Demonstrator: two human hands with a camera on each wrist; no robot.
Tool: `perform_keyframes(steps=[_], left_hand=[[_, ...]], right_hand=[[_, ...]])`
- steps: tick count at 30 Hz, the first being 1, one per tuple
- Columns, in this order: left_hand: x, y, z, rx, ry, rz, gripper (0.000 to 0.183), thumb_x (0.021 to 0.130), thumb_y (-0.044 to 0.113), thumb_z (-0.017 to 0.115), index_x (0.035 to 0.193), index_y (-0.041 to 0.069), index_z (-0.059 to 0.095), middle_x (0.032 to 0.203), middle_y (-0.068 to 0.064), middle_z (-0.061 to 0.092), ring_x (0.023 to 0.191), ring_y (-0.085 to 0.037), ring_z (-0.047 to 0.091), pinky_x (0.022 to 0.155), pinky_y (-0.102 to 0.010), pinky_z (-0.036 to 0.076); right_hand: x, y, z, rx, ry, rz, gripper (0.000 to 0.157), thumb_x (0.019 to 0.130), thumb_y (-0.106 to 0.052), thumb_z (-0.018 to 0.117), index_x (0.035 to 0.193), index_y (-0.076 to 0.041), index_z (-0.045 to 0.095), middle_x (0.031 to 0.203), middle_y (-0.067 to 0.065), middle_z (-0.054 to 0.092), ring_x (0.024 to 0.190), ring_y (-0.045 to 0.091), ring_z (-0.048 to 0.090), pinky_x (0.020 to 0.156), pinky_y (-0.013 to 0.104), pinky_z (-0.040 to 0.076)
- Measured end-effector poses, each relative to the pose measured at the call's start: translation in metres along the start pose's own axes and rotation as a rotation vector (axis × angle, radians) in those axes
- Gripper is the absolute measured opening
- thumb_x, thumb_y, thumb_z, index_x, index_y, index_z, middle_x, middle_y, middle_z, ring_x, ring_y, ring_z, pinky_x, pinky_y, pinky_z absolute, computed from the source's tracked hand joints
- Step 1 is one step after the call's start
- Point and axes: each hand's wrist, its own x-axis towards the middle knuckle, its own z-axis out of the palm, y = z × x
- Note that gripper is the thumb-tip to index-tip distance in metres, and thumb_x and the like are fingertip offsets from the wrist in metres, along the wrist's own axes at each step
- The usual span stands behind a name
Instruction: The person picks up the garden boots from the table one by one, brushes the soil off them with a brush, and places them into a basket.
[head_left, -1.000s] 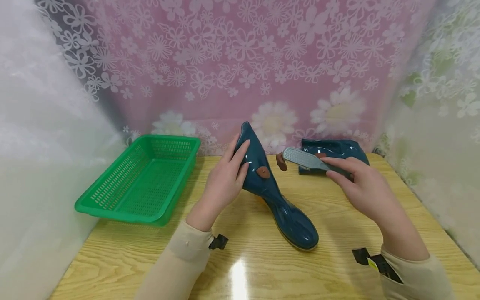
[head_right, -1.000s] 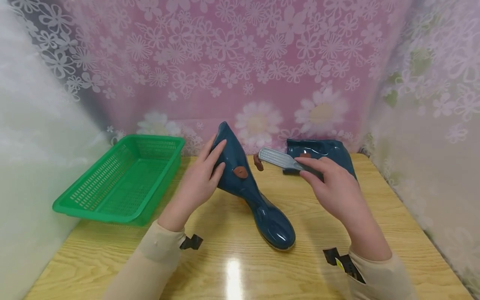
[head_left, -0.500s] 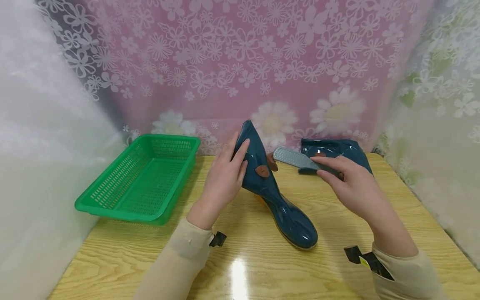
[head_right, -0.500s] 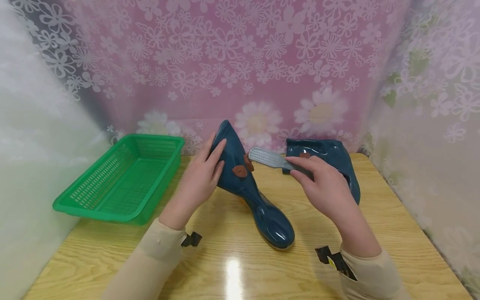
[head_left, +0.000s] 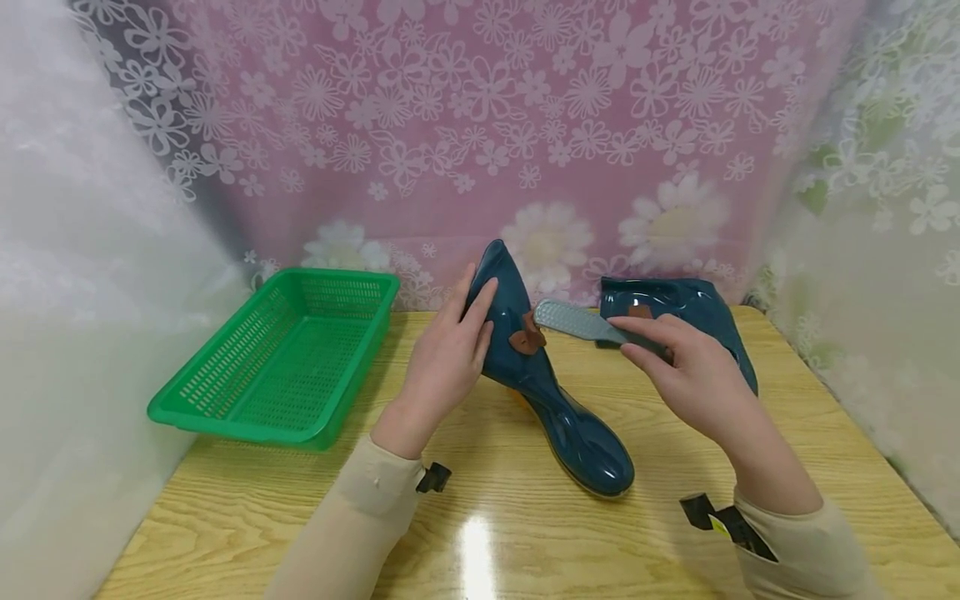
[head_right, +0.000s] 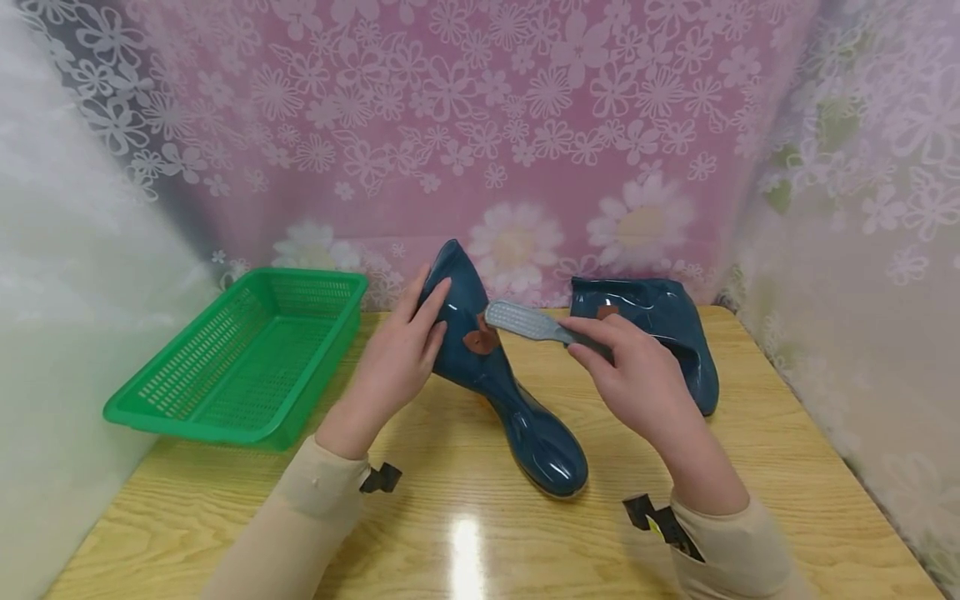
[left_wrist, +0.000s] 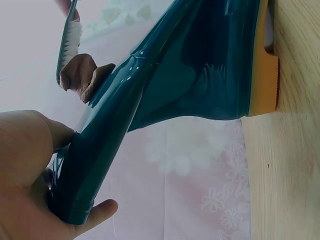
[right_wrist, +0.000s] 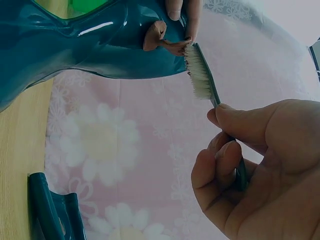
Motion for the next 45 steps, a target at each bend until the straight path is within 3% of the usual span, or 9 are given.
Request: perform_keyframes(steps=[2,5,7,13,17,26,32,40,45], left_hand=[[0.000,0.000,0.000,-0.009,-0.007,-0.008,0.060,0.117,0.019,0.059,0.173,0.013,0.039,0.182,-0.015,0.021,0.143,-0.037,0.059,0.076,-0.042,0.060],[-0.001,0.000,-0.001,-0.021,-0.016,-0.015,0.060,0.117,0.017,0.058,0.173,0.013,0.038,0.183,-0.014,0.020,0.142,-0.038,0.059,0.070,-0.040,0.058],[-0.001,0.001,-0.002,-0.026,-0.018,-0.015,0.060,0.117,0.016,0.058,0.174,0.013,0.038,0.183,-0.014,0.020,0.143,-0.038,0.058,0.067,-0.040,0.056],[-0.001,0.003,-0.003,-0.027,-0.009,-0.008,0.059,0.117,0.014,0.057,0.173,0.013,0.039,0.183,-0.012,0.020,0.143,-0.037,0.059,0.067,-0.040,0.057],[0.000,0.003,-0.002,-0.023,-0.004,0.003,0.058,0.117,0.012,0.057,0.173,0.012,0.040,0.183,-0.012,0.022,0.139,-0.037,0.061,0.065,-0.039,0.055],[-0.001,0.004,-0.002,-0.034,-0.001,0.001,0.059,0.115,0.008,0.059,0.172,0.012,0.042,0.182,-0.012,0.025,0.140,-0.037,0.061,0.067,-0.038,0.057],[-0.001,0.003,-0.002,-0.022,0.004,-0.003,0.059,0.115,0.007,0.059,0.171,0.012,0.043,0.181,-0.013,0.027,0.132,-0.038,0.065,0.064,-0.037,0.056],[-0.001,0.003,-0.002,-0.018,0.005,-0.005,0.059,0.115,0.007,0.060,0.171,0.013,0.043,0.181,-0.013,0.028,0.131,-0.038,0.066,0.065,-0.038,0.057],[-0.001,0.002,-0.002,-0.024,0.000,-0.008,0.060,0.114,0.007,0.061,0.172,0.013,0.043,0.181,-0.013,0.027,0.130,-0.038,0.066,0.065,-0.038,0.056]], right_hand=[[0.000,-0.002,0.002,0.012,-0.003,0.001,0.041,0.114,-0.025,0.067,0.155,-0.019,0.068,0.109,0.010,0.065,0.070,0.024,0.045,0.060,0.041,0.038],[0.000,-0.005,0.006,0.028,-0.016,0.006,0.042,0.114,-0.025,0.068,0.155,-0.020,0.067,0.137,0.017,0.067,0.065,0.024,0.045,0.060,0.041,0.038],[0.000,-0.007,0.008,0.039,-0.027,0.008,0.043,0.113,-0.025,0.068,0.156,-0.020,0.067,0.143,0.017,0.066,0.062,0.023,0.045,0.059,0.041,0.038],[0.001,-0.011,0.015,0.026,-0.046,0.006,0.042,0.112,-0.023,0.070,0.154,-0.020,0.069,0.117,0.011,0.071,0.059,0.021,0.046,0.056,0.039,0.040],[0.001,-0.010,0.018,-0.009,-0.055,0.004,0.042,0.111,-0.022,0.072,0.153,-0.020,0.070,0.126,0.013,0.074,0.063,0.020,0.048,0.056,0.039,0.040],[0.000,-0.007,0.016,-0.099,-0.084,0.014,0.043,0.110,-0.028,0.073,0.152,-0.022,0.071,0.104,0.006,0.069,0.066,0.019,0.047,0.056,0.039,0.037],[0.000,-0.004,0.011,-0.120,-0.104,0.018,0.043,0.110,-0.028,0.073,0.152,-0.022,0.071,0.124,0.013,0.075,0.070,0.019,0.049,0.055,0.038,0.037],[-0.002,0.001,0.001,-0.136,-0.124,0.023,0.043,0.110,-0.027,0.072,0.152,-0.022,0.071,0.131,0.016,0.073,0.072,0.021,0.052,0.057,0.038,0.039],[-0.003,0.005,-0.005,-0.140,-0.118,0.033,0.043,0.111,-0.028,0.071,0.154,-0.021,0.069,0.117,0.011,0.072,0.076,0.021,0.053,0.059,0.039,0.039]])
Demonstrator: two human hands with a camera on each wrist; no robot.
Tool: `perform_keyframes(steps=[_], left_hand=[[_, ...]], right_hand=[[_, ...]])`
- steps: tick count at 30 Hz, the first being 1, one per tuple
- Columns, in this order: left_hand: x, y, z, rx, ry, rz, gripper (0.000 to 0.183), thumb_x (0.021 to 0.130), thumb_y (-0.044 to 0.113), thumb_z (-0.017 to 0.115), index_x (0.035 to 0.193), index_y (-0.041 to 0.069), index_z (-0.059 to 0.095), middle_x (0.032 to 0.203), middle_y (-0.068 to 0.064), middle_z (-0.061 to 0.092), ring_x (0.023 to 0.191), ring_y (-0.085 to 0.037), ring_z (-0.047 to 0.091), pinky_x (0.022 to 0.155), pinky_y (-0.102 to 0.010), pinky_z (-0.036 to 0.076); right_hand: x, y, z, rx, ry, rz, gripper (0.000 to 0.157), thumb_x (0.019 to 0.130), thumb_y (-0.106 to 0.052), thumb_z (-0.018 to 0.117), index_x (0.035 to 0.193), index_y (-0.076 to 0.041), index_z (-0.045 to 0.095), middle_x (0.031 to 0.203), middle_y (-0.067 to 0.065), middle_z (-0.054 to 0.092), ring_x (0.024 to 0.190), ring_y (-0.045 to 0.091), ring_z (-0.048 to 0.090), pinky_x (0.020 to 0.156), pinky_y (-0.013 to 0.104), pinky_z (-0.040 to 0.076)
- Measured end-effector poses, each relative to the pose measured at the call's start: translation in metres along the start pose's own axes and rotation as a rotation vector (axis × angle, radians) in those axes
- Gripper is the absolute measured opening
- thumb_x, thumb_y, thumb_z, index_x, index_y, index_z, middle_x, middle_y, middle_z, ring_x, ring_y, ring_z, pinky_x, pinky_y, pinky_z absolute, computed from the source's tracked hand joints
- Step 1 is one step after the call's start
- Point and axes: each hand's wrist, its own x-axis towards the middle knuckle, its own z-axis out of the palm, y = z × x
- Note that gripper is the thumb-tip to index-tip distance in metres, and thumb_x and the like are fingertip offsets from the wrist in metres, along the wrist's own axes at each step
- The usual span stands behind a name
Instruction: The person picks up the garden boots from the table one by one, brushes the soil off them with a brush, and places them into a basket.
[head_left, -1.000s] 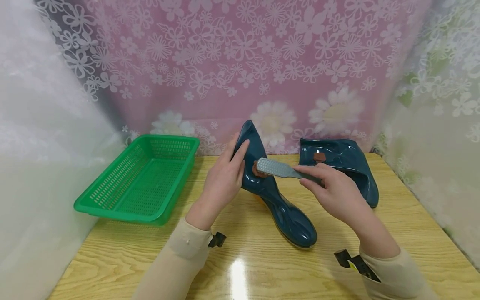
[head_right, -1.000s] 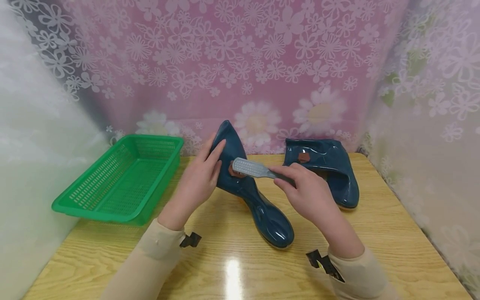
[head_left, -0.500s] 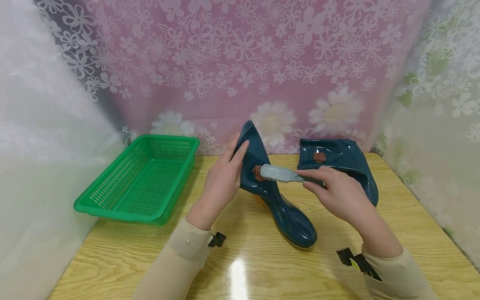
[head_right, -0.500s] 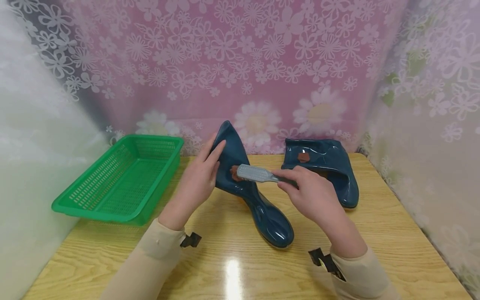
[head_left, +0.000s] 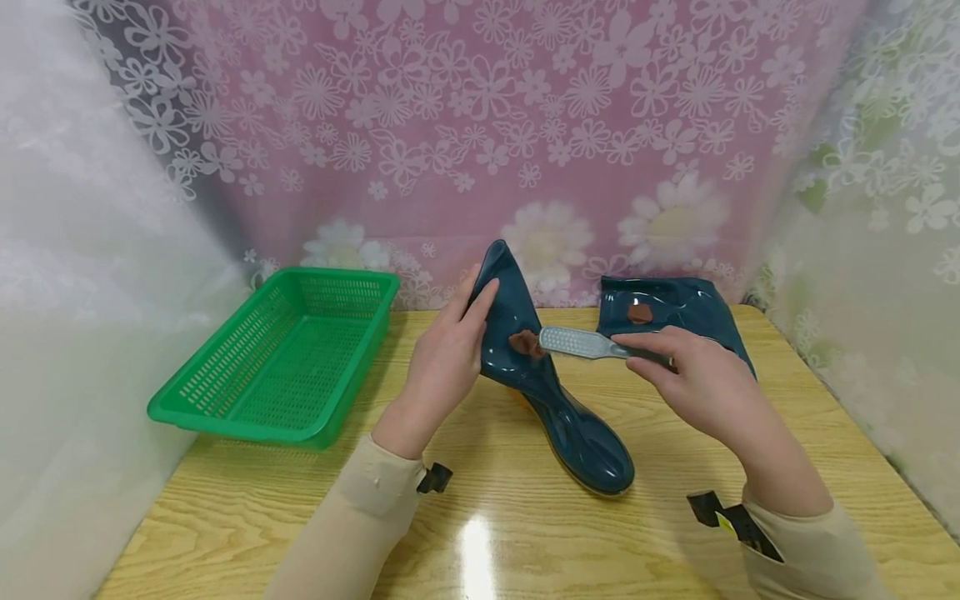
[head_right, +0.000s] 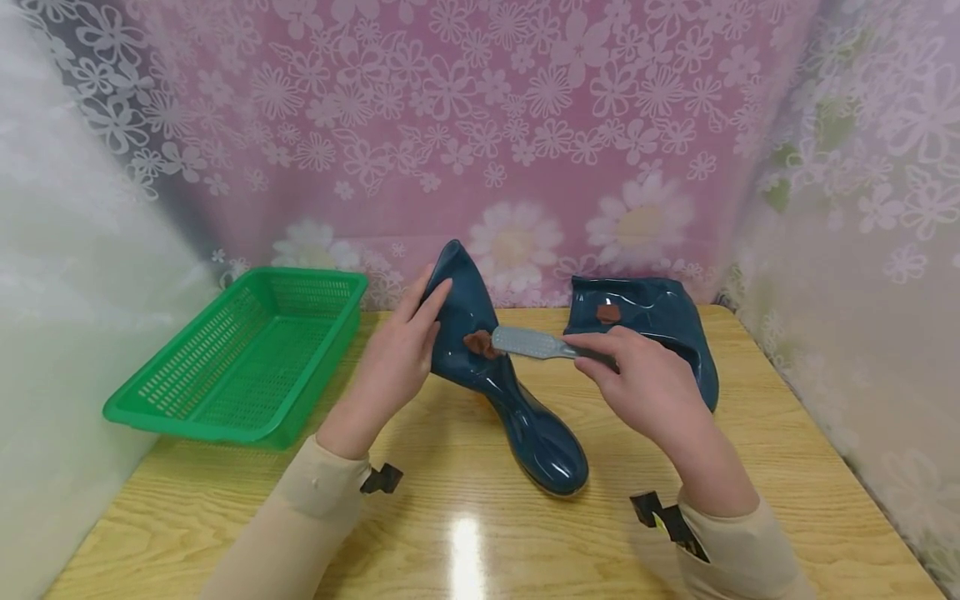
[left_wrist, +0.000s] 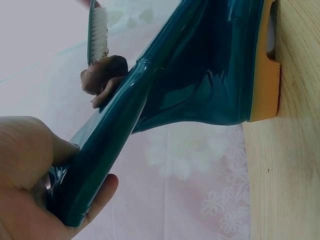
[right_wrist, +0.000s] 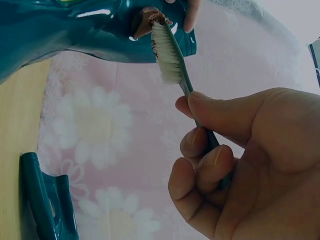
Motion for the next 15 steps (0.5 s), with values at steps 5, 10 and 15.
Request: perform_keyframes(steps=[5,10,15], left_hand=[[0.0004,-0.0009,-0.0002,-0.013,0.001,-0.001,0.060,0.115,0.008,0.061,0.172,0.014,0.042,0.182,-0.012,0.026,0.127,-0.038,0.068,0.064,-0.037,0.055],[0.0003,-0.0008,-0.0011,-0.014,-0.003,-0.003,0.060,0.115,0.008,0.061,0.172,0.013,0.042,0.182,-0.012,0.026,0.128,-0.037,0.067,0.066,-0.037,0.056],[0.0007,-0.0007,-0.0011,-0.012,-0.009,-0.001,0.061,0.114,0.007,0.061,0.172,0.013,0.042,0.181,-0.013,0.026,0.132,-0.037,0.065,0.066,-0.038,0.057]], right_hand=[[-0.0012,0.0043,-0.0047,0.011,0.016,0.013,0.044,0.113,-0.026,0.069,0.156,-0.019,0.067,0.095,0.003,0.062,0.072,0.022,0.049,0.056,0.039,0.037],[-0.0004,0.0063,-0.0061,0.010,0.009,0.029,0.045,0.113,-0.026,0.068,0.157,-0.019,0.066,0.102,0.006,0.065,0.075,0.023,0.051,0.056,0.039,0.038],[-0.0005,0.0094,-0.0081,-0.015,0.027,0.026,0.044,0.113,-0.025,0.068,0.157,-0.016,0.066,0.100,0.007,0.064,0.074,0.023,0.049,0.058,0.040,0.037]])
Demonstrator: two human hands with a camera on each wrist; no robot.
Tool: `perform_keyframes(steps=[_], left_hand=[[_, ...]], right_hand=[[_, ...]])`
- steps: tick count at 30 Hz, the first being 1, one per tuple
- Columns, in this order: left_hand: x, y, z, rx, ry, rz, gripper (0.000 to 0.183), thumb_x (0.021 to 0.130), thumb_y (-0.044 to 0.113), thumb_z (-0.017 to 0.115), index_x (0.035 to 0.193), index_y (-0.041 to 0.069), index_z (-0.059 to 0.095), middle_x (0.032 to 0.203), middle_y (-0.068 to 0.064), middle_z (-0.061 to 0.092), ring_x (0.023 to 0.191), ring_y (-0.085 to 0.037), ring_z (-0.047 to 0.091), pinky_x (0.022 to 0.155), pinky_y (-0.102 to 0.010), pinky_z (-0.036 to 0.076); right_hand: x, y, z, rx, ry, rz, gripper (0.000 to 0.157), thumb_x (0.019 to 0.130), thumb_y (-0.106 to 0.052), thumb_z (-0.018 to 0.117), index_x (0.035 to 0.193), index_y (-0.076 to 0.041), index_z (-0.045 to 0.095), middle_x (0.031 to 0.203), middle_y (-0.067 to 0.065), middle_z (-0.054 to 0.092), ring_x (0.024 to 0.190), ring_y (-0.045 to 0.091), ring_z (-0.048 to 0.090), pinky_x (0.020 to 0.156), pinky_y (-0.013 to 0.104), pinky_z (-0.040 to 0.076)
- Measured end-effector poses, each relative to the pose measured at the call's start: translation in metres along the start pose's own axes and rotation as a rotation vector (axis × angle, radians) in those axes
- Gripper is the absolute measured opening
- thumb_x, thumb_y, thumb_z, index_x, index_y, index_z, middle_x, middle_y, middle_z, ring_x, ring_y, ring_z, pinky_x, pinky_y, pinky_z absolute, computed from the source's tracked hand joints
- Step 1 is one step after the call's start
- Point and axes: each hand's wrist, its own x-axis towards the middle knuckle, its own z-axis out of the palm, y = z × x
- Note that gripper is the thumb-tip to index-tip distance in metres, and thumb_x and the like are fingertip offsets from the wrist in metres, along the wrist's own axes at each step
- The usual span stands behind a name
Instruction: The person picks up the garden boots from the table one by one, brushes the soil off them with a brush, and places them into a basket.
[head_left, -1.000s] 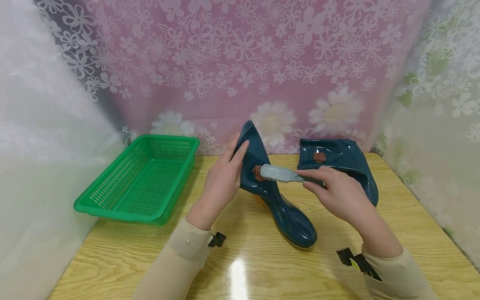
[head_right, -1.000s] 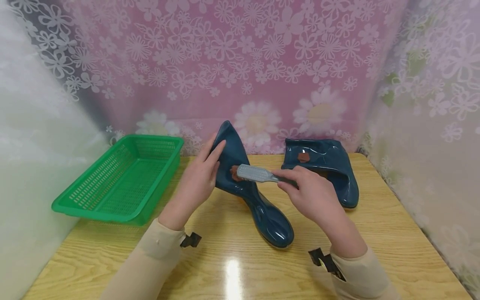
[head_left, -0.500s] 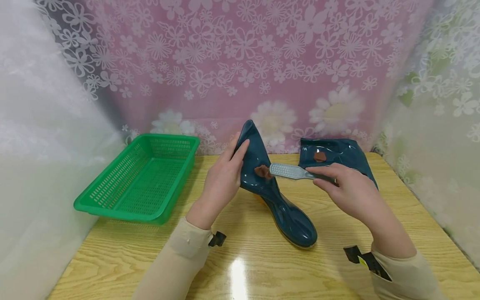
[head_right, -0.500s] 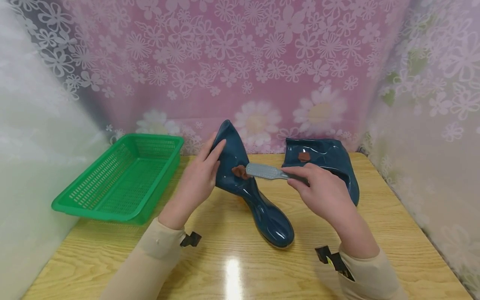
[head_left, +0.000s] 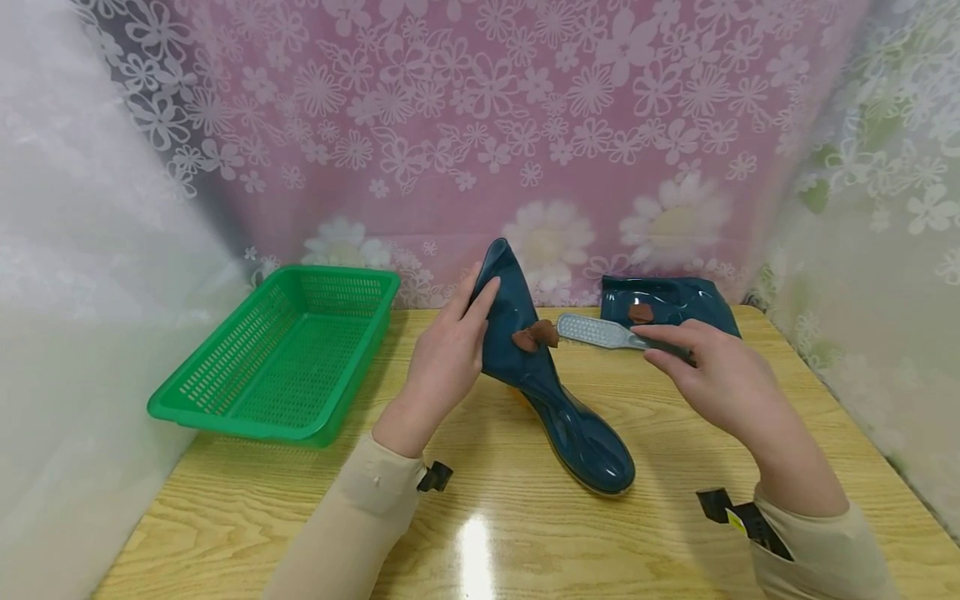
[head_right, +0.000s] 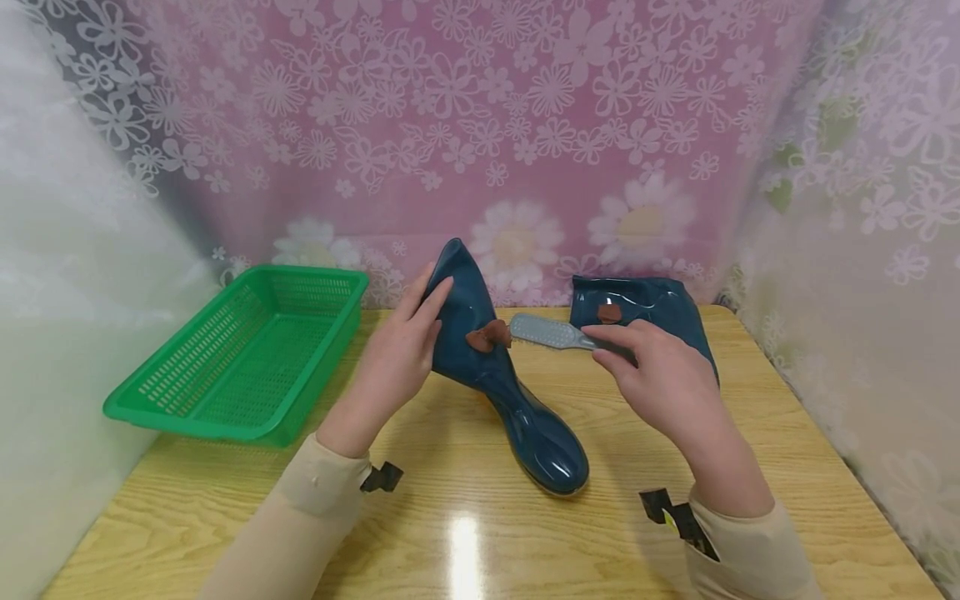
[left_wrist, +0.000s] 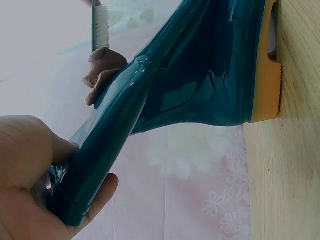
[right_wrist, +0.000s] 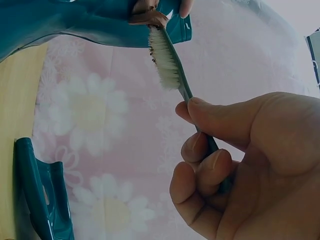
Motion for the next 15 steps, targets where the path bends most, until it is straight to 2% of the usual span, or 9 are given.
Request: perform_keyframes(steps=[6,7,9,13,15], left_hand=[[-0.001,-0.001,0.001,0.002,-0.005,-0.009,0.061,0.115,0.007,0.060,0.172,0.013,0.041,0.182,-0.011,0.024,0.131,-0.037,0.066,0.066,-0.038,0.056],[-0.001,-0.001,0.001,0.004,-0.005,-0.011,0.061,0.115,0.007,0.060,0.172,0.013,0.041,0.182,-0.011,0.024,0.129,-0.036,0.067,0.065,-0.037,0.056],[-0.002,-0.002,0.001,0.008,0.000,-0.013,0.061,0.115,0.007,0.060,0.172,0.013,0.041,0.182,-0.011,0.025,0.125,-0.036,0.068,0.064,-0.037,0.054],[-0.001,-0.002,0.000,0.016,0.008,-0.004,0.060,0.115,0.007,0.060,0.172,0.012,0.042,0.182,-0.012,0.026,0.130,-0.035,0.067,0.065,-0.036,0.055],[0.000,-0.002,0.000,0.015,0.010,0.000,0.059,0.115,0.007,0.060,0.171,0.011,0.043,0.181,-0.012,0.027,0.132,-0.035,0.066,0.066,-0.037,0.056]], right_hand=[[0.000,0.004,-0.005,-0.005,0.025,0.022,0.045,0.116,-0.029,0.064,0.159,-0.015,0.063,0.108,0.013,0.064,0.072,0.025,0.048,0.056,0.040,0.035],[-0.001,0.005,-0.007,-0.005,0.044,0.026,0.045,0.116,-0.030,0.063,0.159,-0.015,0.063,0.113,0.016,0.064,0.074,0.028,0.051,0.056,0.041,0.035],[-0.003,0.005,-0.009,-0.002,0.107,0.026,0.045,0.117,-0.028,0.061,0.159,-0.014,0.063,0.112,0.017,0.063,0.075,0.029,0.051,0.056,0.041,0.035],[-0.007,-0.007,-0.006,0.021,0.256,-0.064,0.040,0.113,-0.019,0.068,0.153,-0.014,0.069,0.098,0.010,0.062,0.071,0.025,0.047,0.058,0.038,0.034],[-0.006,-0.019,0.001,0.023,0.282,-0.120,0.039,0.111,-0.018,0.071,0.150,-0.016,0.072,0.090,0.003,0.059,0.067,0.020,0.041,0.057,0.037,0.032]])
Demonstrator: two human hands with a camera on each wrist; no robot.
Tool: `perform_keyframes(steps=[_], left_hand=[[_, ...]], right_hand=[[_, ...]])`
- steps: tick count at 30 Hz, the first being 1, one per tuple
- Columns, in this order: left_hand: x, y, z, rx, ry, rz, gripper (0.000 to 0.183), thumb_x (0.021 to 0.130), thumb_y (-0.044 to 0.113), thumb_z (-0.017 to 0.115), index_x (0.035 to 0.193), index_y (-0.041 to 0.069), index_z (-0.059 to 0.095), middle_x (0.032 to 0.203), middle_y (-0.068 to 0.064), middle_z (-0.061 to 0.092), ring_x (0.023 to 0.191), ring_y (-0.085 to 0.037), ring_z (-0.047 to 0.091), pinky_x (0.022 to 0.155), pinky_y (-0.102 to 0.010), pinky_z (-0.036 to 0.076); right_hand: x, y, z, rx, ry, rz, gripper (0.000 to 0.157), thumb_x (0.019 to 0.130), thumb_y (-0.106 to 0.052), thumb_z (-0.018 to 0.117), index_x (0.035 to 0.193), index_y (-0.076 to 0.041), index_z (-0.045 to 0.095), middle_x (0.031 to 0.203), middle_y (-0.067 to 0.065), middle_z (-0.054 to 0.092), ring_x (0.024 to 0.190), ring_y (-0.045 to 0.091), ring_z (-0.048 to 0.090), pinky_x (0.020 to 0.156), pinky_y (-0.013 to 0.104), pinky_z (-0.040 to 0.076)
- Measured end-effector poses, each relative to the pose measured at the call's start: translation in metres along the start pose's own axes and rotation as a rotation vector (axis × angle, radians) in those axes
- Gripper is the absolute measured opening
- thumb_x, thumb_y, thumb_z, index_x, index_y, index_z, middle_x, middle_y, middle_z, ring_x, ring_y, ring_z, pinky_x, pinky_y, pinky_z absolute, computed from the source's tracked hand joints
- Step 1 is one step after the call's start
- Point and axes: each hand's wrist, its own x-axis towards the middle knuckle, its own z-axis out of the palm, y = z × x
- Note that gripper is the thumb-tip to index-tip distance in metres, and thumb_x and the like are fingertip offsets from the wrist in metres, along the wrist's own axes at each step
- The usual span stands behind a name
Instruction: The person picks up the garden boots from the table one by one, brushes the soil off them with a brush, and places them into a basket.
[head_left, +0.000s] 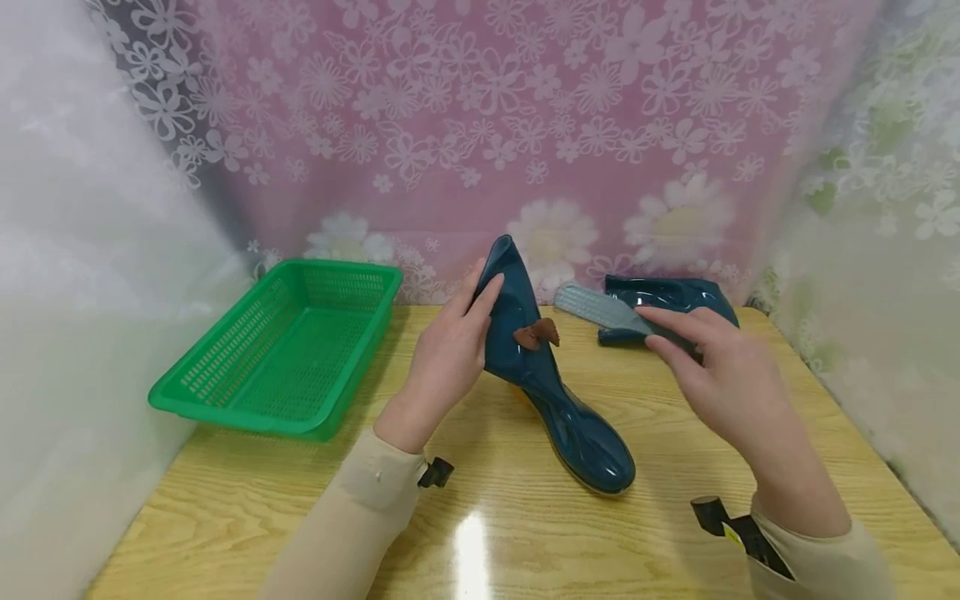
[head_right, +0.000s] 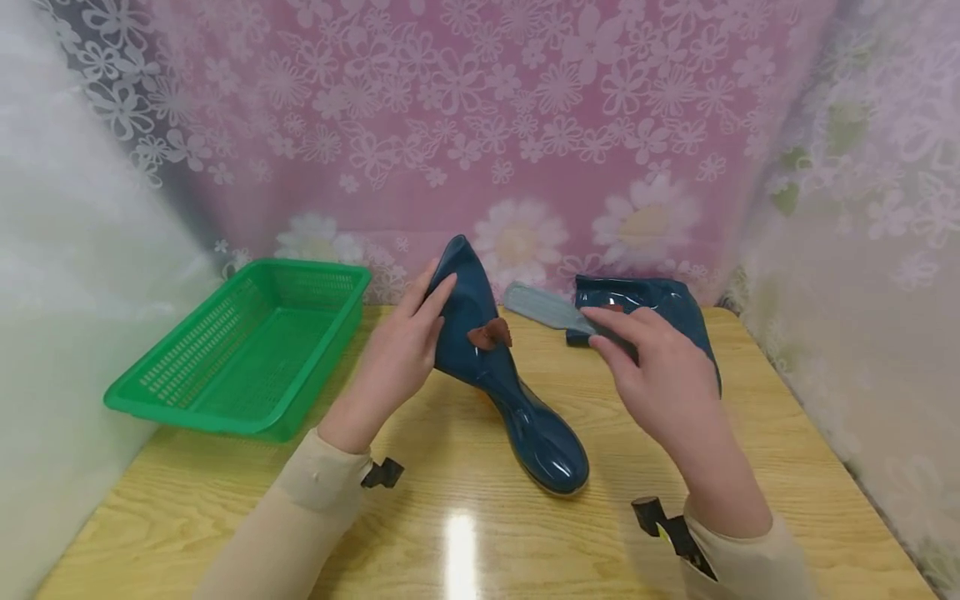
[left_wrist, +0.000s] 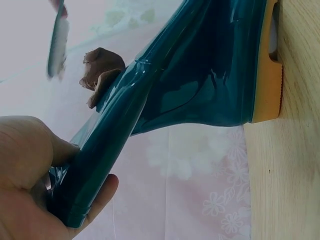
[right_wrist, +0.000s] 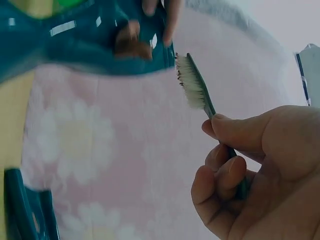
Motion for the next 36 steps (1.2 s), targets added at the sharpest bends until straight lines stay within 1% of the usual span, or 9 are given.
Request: perform_keyframes(steps=[3,6,11,18,21,25,29,33,36], left_hand=[[0.001,0.001,-0.001,0.001,-0.007,-0.001,0.059,0.115,0.007,0.060,0.171,0.011,0.042,0.182,-0.011,0.025,0.132,-0.035,0.065,0.065,-0.037,0.055],[0.001,0.003,-0.001,0.003,-0.013,-0.004,0.060,0.115,0.006,0.059,0.172,0.012,0.042,0.182,-0.011,0.025,0.131,-0.036,0.066,0.063,-0.037,0.053],[0.001,0.004,-0.001,0.003,-0.007,0.000,0.060,0.115,0.006,0.059,0.172,0.012,0.042,0.181,-0.012,0.027,0.129,-0.037,0.066,0.064,-0.037,0.054],[0.002,0.001,0.001,0.017,-0.007,0.008,0.059,0.114,0.005,0.060,0.171,0.011,0.043,0.181,-0.012,0.027,0.122,-0.037,0.068,0.062,-0.036,0.053],[0.000,0.001,0.001,0.018,-0.010,0.006,0.059,0.114,0.006,0.060,0.171,0.011,0.043,0.181,-0.012,0.027,0.114,-0.037,0.070,0.061,-0.036,0.052],[0.000,0.000,0.001,0.010,-0.010,0.004,0.059,0.114,0.005,0.060,0.171,0.011,0.043,0.181,-0.012,0.027,0.107,-0.036,0.071,0.061,-0.036,0.052],[0.000,-0.001,0.002,0.005,-0.007,0.005,0.060,0.114,0.005,0.060,0.171,0.011,0.043,0.181,-0.012,0.027,0.104,-0.036,0.071,0.060,-0.035,0.051],[0.000,-0.001,0.002,0.009,-0.002,0.012,0.060,0.114,0.005,0.061,0.171,0.011,0.043,0.180,-0.013,0.029,0.102,-0.035,0.071,0.059,-0.035,0.050],[0.000,-0.001,0.002,0.012,-0.002,0.015,0.060,0.114,0.005,0.062,0.171,0.011,0.043,0.180,-0.014,0.029,0.105,-0.035,0.071,0.059,-0.035,0.051]], right_hand=[[0.002,-0.017,0.015,-0.003,-0.004,-0.040,0.038,0.109,-0.021,0.075,0.146,-0.016,0.075,0.093,0.002,0.061,0.063,0.016,0.041,0.054,0.036,0.032],[0.006,-0.029,0.027,-0.019,-0.028,-0.035,0.037,0.108,-0.022,0.077,0.144,-0.016,0.076,0.092,0.004,0.059,0.061,0.016,0.043,0.053,0.036,0.034],[0.007,-0.036,0.034,-0.063,-0.068,-0.035,0.036,0.106,-0.021,0.078,0.142,-0.017,0.078,0.088,0.001,0.056,0.059,0.015,0.043,0.053,0.036,0.037],[0.006,-0.030,0.030,-0.096,-0.102,-0.029,0.037,0.105,-0.021,0.079,0.142,-0.019,0.078,0.087,0.001,0.054,0.057,0.016,0.039,0.052,0.036,0.034],[0.005,-0.025,0.030,-0.095,-0.129,-0.013,0.039,0.106,-0.022,0.079,0.144,-0.020,0.077,0.090,0.001,0.058,0.057,0.015,0.040,0.053,0.037,0.034],[0.005,-0.019,0.026,-0.104,-0.141,-0.010,0.039,0.106,-0.023,0.079,0.145,-0.020,0.077,0.094,0.001,0.063,0.058,0.016,0.041,0.053,0.037,0.035],[0.006,-0.014,0.023,-0.113,-0.160,0.001,0.040,0.107,-0.025,0.077,0.146,-0.020,0.076,0.095,0.002,0.063,0.059,0.017,0.041,0.054,0.037,0.034],[0.006,-0.011,0.019,-0.116,-0.183,0.025,0.040,0.108,-0.026,0.076,0.147,-0.019,0.075,0.099,0.003,0.065,0.062,0.017,0.043,0.055,0.038,0.035],[0.006,-0.008,0.017,-0.117,-0.185,0.026,0.041,0.108,-0.027,0.076,0.148,-0.019,0.074,0.104,0.005,0.067,0.064,0.017,0.044,0.055,0.039,0.035]])
